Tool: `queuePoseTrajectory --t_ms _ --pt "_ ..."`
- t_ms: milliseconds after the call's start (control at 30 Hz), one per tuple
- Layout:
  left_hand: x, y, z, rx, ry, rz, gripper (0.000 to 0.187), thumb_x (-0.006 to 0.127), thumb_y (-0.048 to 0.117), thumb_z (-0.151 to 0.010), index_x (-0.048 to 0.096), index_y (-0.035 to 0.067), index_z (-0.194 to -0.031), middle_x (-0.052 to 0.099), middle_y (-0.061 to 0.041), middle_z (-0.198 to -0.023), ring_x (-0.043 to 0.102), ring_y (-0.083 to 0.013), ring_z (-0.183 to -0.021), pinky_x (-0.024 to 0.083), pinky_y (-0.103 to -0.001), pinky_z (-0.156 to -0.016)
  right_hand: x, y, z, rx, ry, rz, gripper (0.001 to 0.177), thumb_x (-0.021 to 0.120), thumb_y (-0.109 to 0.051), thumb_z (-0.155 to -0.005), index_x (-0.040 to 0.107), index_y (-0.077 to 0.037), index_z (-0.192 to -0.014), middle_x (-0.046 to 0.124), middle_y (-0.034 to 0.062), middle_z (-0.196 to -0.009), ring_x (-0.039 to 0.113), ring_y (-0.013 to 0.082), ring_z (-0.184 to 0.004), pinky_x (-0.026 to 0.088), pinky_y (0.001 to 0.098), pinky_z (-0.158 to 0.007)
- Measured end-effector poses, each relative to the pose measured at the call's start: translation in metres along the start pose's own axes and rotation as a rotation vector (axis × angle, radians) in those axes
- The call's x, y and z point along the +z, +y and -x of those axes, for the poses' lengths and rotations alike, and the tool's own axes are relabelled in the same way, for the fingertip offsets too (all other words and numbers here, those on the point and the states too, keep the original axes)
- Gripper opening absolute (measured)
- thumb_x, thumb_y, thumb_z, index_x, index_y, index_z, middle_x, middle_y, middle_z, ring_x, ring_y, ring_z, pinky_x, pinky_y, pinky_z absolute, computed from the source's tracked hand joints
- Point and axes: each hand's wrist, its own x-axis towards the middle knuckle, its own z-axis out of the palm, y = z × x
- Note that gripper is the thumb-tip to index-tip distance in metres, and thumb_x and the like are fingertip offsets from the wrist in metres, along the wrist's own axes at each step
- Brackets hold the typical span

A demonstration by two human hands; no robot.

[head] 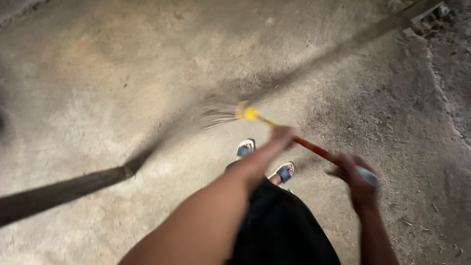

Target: The person sweeps debris across a concrete floor using a broom with a yellow and red handle, moving toward a red wheelbarrow.

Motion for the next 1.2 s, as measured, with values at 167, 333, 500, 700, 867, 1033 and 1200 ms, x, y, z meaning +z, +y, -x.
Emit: queuePoseTrajectory --t_ms 167,333,500,700,867,1033,1200 --pt "0.054 0.118 0.030 0.492 -0.174 -0.644 0.013 0.049 0.023 -0.084 0.059 0.017 -0.078 0.058 -0.001 -0.075 0.057 -0.0119 -0.065 0.051 -0.026 -0.057 -0.024 -0.020 0.052 -0.064 0.434 0.080 0.024 0.048 -0.017 -0.094 0.054 0.007 -0.093 0.057 0.0152 -0.087 0.058 0.0191 -0.072 0.053 0.0352 -0.069" --pt "0.084 0.162 0.054 1.011 0.086 -0.643 0.009 0.053 0.028 -0.068 0.061 0.023 -0.070 0.059 0.003 -0.074 0.056 -0.0142 -0.070 0.046 -0.031 -0.054 -0.038 -0.018 0.088 -0.201 0.567 0.167 0.020 0.042 -0.010 -0.097 0.050 0.008 -0.094 0.056 0.0164 -0.092 0.058 0.0221 -0.071 0.052 0.0366 -0.067" --pt "0.054 0.182 0.086 0.828 -0.172 -0.566 0.014 0.046 0.024 -0.083 0.056 0.016 -0.078 0.057 0.001 -0.070 0.053 -0.0088 -0.051 0.047 -0.023 -0.039 -0.073 -0.013 0.094 -0.520 0.384 0.384 0.018 0.037 -0.005 -0.099 0.046 0.002 -0.084 0.056 0.0166 -0.090 0.057 0.0185 -0.063 0.053 0.0306 -0.068" --pt "-0.041 0.132 0.103 0.592 0.224 -0.530 0.015 0.056 0.020 -0.075 0.063 0.010 -0.066 0.060 -0.010 -0.063 0.059 -0.0248 -0.055 0.049 -0.038 -0.050 -0.054 -0.018 0.043 -0.669 0.193 -0.010 0.013 0.047 -0.004 -0.096 0.048 -0.001 -0.083 0.055 0.0145 -0.078 0.056 0.0193 -0.058 0.049 0.0274 -0.047" --pt "-0.131 0.034 0.108 0.406 0.465 -0.660 0.013 0.054 0.016 -0.073 0.062 0.010 -0.066 0.061 -0.013 -0.068 0.060 -0.0315 -0.064 0.047 -0.044 -0.054 0.021 -0.037 -0.014 -0.174 -0.197 -0.066 0.017 0.053 -0.016 -0.083 0.061 -0.002 -0.089 0.062 0.0125 -0.076 0.059 0.0168 -0.061 0.051 0.0277 -0.056" --pt "-0.199 -0.049 0.134 -0.001 0.308 -0.723 0.013 0.060 0.023 -0.068 0.061 0.012 -0.072 0.061 -0.013 -0.075 0.060 -0.0314 -0.072 0.048 -0.044 -0.061 0.123 -0.028 -0.036 -0.048 -0.626 -0.118 0.024 0.052 -0.025 -0.083 0.058 -0.003 -0.090 0.062 0.0053 -0.085 0.060 0.0115 -0.066 0.053 0.0267 -0.059" --pt "-0.170 -0.103 0.100 0.041 0.340 -0.701 0.010 0.060 0.022 -0.067 0.062 0.011 -0.067 0.061 -0.012 -0.073 0.059 -0.0324 -0.070 0.046 -0.044 -0.057 0.132 -0.010 -0.036 0.013 -0.601 -0.006 0.027 0.050 -0.028 -0.085 0.059 -0.003 -0.091 0.062 0.0075 -0.081 0.059 0.0125 -0.063 0.050 0.0269 -0.059"
